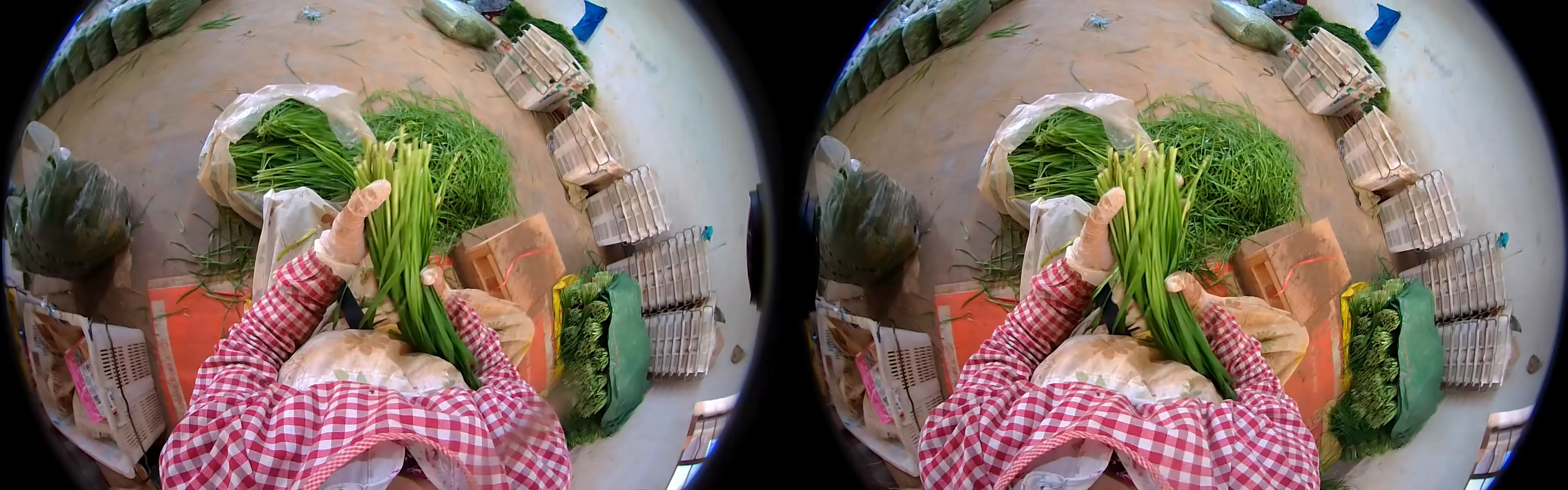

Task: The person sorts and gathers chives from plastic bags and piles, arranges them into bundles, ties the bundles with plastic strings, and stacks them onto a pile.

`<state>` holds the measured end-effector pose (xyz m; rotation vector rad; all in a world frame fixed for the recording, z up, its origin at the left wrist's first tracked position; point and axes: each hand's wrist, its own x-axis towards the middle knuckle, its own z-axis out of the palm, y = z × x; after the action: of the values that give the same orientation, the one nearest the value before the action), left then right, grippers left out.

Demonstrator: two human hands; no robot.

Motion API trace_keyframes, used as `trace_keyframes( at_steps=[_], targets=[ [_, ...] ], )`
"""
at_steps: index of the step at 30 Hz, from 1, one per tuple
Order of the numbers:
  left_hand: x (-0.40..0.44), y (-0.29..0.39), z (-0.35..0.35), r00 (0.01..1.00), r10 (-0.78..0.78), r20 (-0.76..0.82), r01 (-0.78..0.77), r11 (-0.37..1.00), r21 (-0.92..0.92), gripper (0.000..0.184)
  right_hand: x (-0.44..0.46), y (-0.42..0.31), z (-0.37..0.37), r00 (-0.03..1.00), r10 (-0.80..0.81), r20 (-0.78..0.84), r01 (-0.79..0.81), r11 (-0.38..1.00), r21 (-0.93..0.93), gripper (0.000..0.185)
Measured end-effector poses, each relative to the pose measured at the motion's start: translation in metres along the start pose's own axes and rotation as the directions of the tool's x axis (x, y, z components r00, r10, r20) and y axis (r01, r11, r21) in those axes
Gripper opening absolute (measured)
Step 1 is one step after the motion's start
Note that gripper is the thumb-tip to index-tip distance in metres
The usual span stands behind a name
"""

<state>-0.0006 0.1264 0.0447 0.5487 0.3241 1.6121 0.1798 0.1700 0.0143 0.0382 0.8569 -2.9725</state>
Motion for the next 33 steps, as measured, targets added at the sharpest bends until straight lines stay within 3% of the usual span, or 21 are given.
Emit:
trace_keyframes(
  at_steps=[1, 3, 4, 5, 7, 8, 9, 11, 12, 13, 14, 17, 18, 19, 20, 22, 25, 26, 28, 29, 33],
  targets=[
    [0.002, 0.002, 0.000, 1.000, 0.009, 0.024, -0.009, 1.000, -0.003, 0.059, -0.009, -0.013, 0.012, 0.962, -0.041, -0.271, -0.066, 0.925, -0.374, 0.080],
    [0.004, 0.007, 0.000, 0.998, 0.016, 0.065, -0.015, 1.000, -0.008, 0.057, -0.016, -0.028, 0.016, 0.900, -0.246, -0.359, -0.036, 0.780, -0.625, 0.085],
    [0.004, 0.012, -0.002, 0.997, 0.051, 0.058, -0.057, 0.993, 0.108, 0.056, -0.015, -0.037, 0.026, 0.852, -0.344, -0.395, -0.063, 0.682, -0.728, 0.088],
    [0.005, 0.014, -0.003, 0.997, 0.054, 0.055, -0.059, 0.993, 0.106, 0.056, -0.015, -0.041, 0.040, 0.809, -0.458, -0.368, 0.085, 0.710, -0.699, 0.079],
    [0.006, 0.015, -0.003, 0.996, 0.046, 0.070, -0.057, 0.983, 0.174, 0.058, -0.003, -0.047, 0.044, 0.778, -0.420, -0.468, -0.025, 0.723, -0.691, 0.077],
    [0.007, 0.016, -0.002, 0.996, 0.038, 0.075, -0.050, 0.984, 0.171, 0.058, 0.002, -0.040, 0.055, 0.708, -0.472, -0.525, -0.304, 0.468, -0.830, 0.073],
    [0.008, 0.018, 0.002, 0.994, 0.018, 0.110, -0.041, 0.977, 0.208, 0.061, 0.010, -0.033, 0.071, 0.631, -0.520, -0.577, -0.580, 0.178, -0.795, 0.069],
    [0.008, 0.021, 0.008, 0.985, -0.022, 0.173, -0.028, 0.959, 0.282, 0.067, 0.020, -0.033, 0.082, 0.786, -0.498, -0.366, -0.390, 0.060, -0.919, 0.062],
    [0.011, 0.023, 0.006, 0.982, -0.050, 0.183, -0.025, 0.924, 0.382, 0.071, 0.021, -0.048, 0.101, 0.816, -0.360, -0.453, -0.447, 0.105, -0.888, 0.067],
    [0.011, 0.022, 0.006, 0.981, -0.051, 0.186, -0.025, 0.924, 0.382, 0.071, 0.018, -0.058, 0.096, 0.815, -0.362, -0.453, -0.447, 0.105, -0.888, 0.067],
    [0.009, 0.022, 0.005, 0.986, -0.076, 0.148, 0.009, 0.912, 0.410, 0.072, 0.013, -0.067, 0.088, 0.864, -0.197, -0.463, -0.483, -0.066, -0.873, 0.068],
    [0.006, 0.024, 0.015, 0.989, -0.127, 0.071, 0.085, 0.899, 0.430, 0.072, 0.015, -0.117, 0.108, 0.760, 0.019, -0.649, -0.557, -0.496, -0.666, 0.068],
    [0.008, 0.024, 0.017, 0.986, -0.140, 0.092, 0.089, 0.902, 0.423, 0.072, 0.015, -0.148, 0.116, 0.761, 0.008, -0.649, -0.562, -0.491, -0.665, 0.068],
    [0.009, 0.024, 0.019, 0.982, -0.154, 0.112, 0.095, 0.906, 0.413, 0.073, 0.015, -0.185, 0.122, 0.916, -0.001, -0.401, -0.367, -0.408, -0.836, 0.060],
    [0.011, 0.027, 0.023, 0.968, -0.195, 0.159, 0.114, 0.903, 0.415, 0.074, 0.015, -0.207, 0.128, 0.959, -0.115, -0.259, -0.283, -0.312, -0.907, 0.059],
    [0.015, 0.020, 0.023, 0.956, -0.217, 0.198, 0.136, 0.924, 0.356, 0.075, 0.024, -0.223, 0.131, 0.925, -0.358, -0.129, -0.202, -0.176, -0.963, 0.057],
    [0.025, 0.011, 0.021, 0.951, -0.222, 0.215, 0.143, 0.933, 0.331, 0.071, 0.044, -0.204, 0.105, 0.895, -0.410, -0.175, -0.211, -0.045, -0.976, 0.054],
    [0.036, -0.004, -0.001, 0.956, -0.218, 0.196, 0.186, 0.968, 0.169, 0.068, 0.050, -0.196, 0.097, 0.894, -0.397, -0.208, -0.230, -0.010, -0.973, 0.053],
    [0.030, -0.006, 0.008, 0.952, -0.184, 0.246, 0.124, 0.963, 0.241, 0.061, 0.055, -0.186, 0.087, 0.884, -0.391, -0.255, -0.259, 0.042, -0.965, 0.052],
    [0.017, 0.000, 0.008, 0.945, -0.260, 0.199, 0.223, 0.956, 0.192, 0.070, 0.056, -0.183, 0.086, 0.880, -0.392, -0.269, -0.266, 0.064, -0.962, 0.051],
    [0.017, 0.014, 0.019, 0.942, -0.240, 0.236, 0.182, 0.953, 0.244, 0.093, 0.055, -0.185, 0.083, 0.854, -0.416, -0.313, -0.296, 0.107, -0.949, 0.047]
  ],
)
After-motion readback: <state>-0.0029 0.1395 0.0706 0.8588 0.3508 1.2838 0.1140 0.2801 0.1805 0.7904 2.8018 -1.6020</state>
